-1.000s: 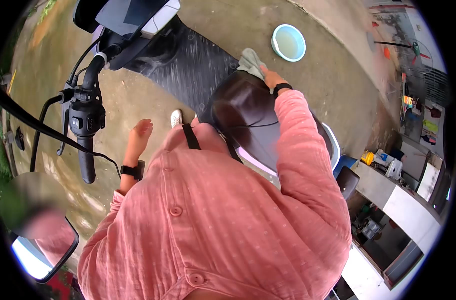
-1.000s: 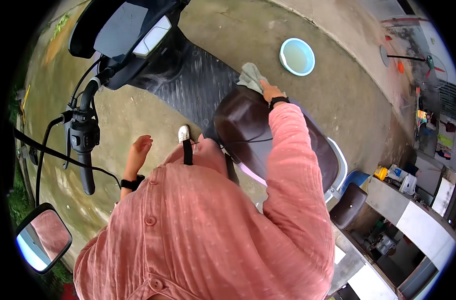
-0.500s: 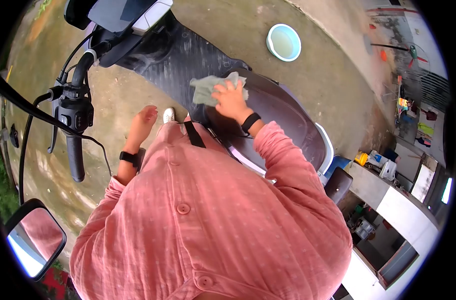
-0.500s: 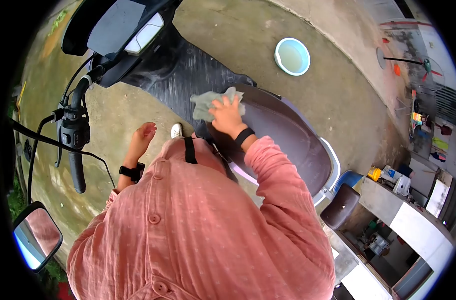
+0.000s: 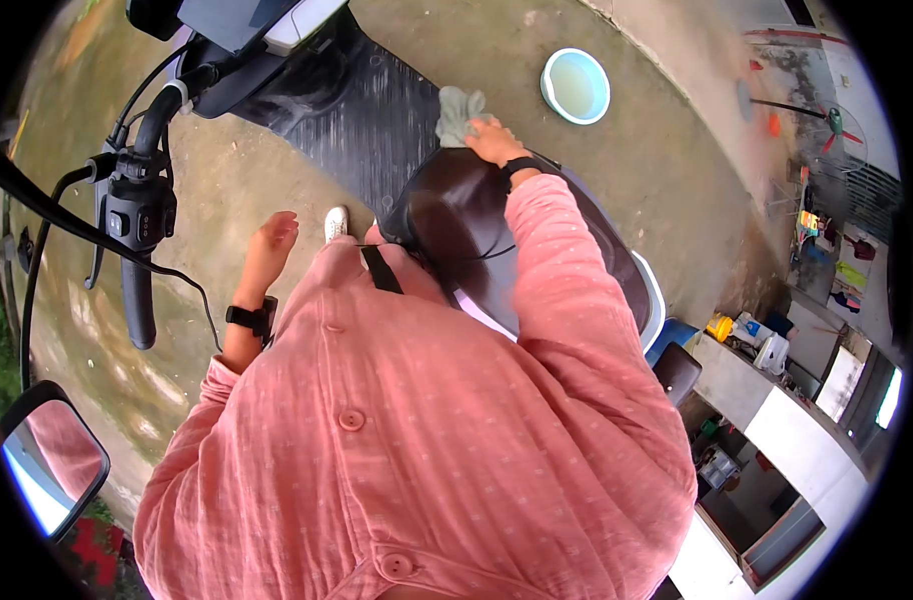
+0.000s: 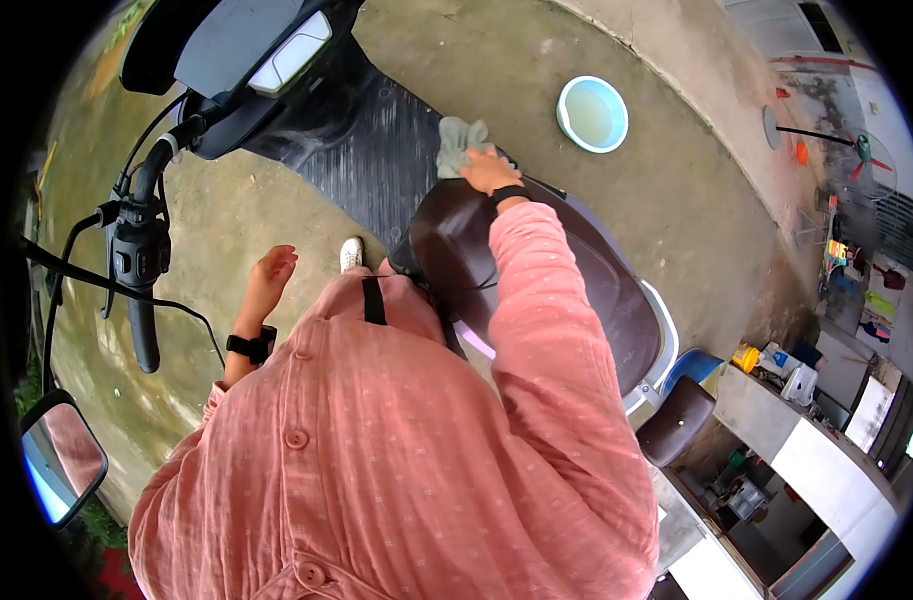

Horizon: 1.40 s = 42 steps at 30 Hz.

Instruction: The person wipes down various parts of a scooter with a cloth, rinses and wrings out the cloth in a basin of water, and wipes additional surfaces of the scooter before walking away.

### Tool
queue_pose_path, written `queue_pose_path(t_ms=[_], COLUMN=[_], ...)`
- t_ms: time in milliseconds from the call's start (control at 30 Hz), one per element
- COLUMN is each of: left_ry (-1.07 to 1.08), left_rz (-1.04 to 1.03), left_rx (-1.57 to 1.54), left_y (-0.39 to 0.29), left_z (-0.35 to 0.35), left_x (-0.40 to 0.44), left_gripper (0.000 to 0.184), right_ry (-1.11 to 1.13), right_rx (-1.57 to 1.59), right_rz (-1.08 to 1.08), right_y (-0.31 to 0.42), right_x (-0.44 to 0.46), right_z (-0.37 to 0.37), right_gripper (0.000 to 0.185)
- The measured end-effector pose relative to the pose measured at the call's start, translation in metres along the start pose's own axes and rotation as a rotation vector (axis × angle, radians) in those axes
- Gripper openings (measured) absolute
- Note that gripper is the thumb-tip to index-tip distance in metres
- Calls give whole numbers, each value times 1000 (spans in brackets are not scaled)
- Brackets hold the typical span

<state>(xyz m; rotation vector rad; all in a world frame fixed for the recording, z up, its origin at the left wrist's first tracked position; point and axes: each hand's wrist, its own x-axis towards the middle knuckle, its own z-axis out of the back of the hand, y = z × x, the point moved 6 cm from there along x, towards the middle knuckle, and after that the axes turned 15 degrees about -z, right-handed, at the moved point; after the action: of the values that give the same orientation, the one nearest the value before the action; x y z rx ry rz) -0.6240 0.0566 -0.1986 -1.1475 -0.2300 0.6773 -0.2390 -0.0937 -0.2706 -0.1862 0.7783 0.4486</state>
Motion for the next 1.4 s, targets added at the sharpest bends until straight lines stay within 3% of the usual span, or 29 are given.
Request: queue_pose_path(t_ms=[167, 267, 400, 533, 600, 633, 700, 800, 900, 967, 1067, 1167, 1400], left_ry=[93, 139, 118, 135, 127, 121, 136, 139, 142, 115, 115, 141, 214], left_rz=[14, -10, -92, -105, -110, -106, -119, -136, -131, -133, -120, -72, -173], left_rx=[26, 49, 12, 26, 33, 37, 46, 52, 67, 70, 89, 113, 128], left_y=[-1, -1, 6, 4, 5, 4, -2, -4, -19, -18, -18, -13, -5], left_z=[-10, -19, -28, -34, -34, -34, -35, -42, -44, -46, -43, -41, -48], left_x=[2, 11, 19, 20, 18, 16, 14, 13, 12, 8, -2, -16, -21], left_gripper=[24, 25, 24, 25, 25, 25, 26, 26, 26, 26, 26, 27, 24], right_ry=[-151, -441, -717, -896, -876, -1006, -1011, -741, -477, -479, -715, -716, -493], right_rx=[160, 189, 78, -40, 321, 203, 231, 364, 427, 376, 252, 161, -142], right_rz=[-254, -385, -754, -988, -1177, -1102, -975, -712, -336, -87, 302, 634, 497], right_y=[-143, -227, -324, -356, -365, -340, -287, -197, -92, -33, 23, 35, -89], right_x=[-30, -89, -175, -229, -221, -212, -184, -120, -79, -66, -101, -161, -259], right_z=[7, -2, -32, -45, -62, -54, -40, -24, -1, -3, -16, -48, -151], right_gripper=[55, 51, 55, 54, 47, 42, 40, 41, 58, 41, 32, 28, 30])
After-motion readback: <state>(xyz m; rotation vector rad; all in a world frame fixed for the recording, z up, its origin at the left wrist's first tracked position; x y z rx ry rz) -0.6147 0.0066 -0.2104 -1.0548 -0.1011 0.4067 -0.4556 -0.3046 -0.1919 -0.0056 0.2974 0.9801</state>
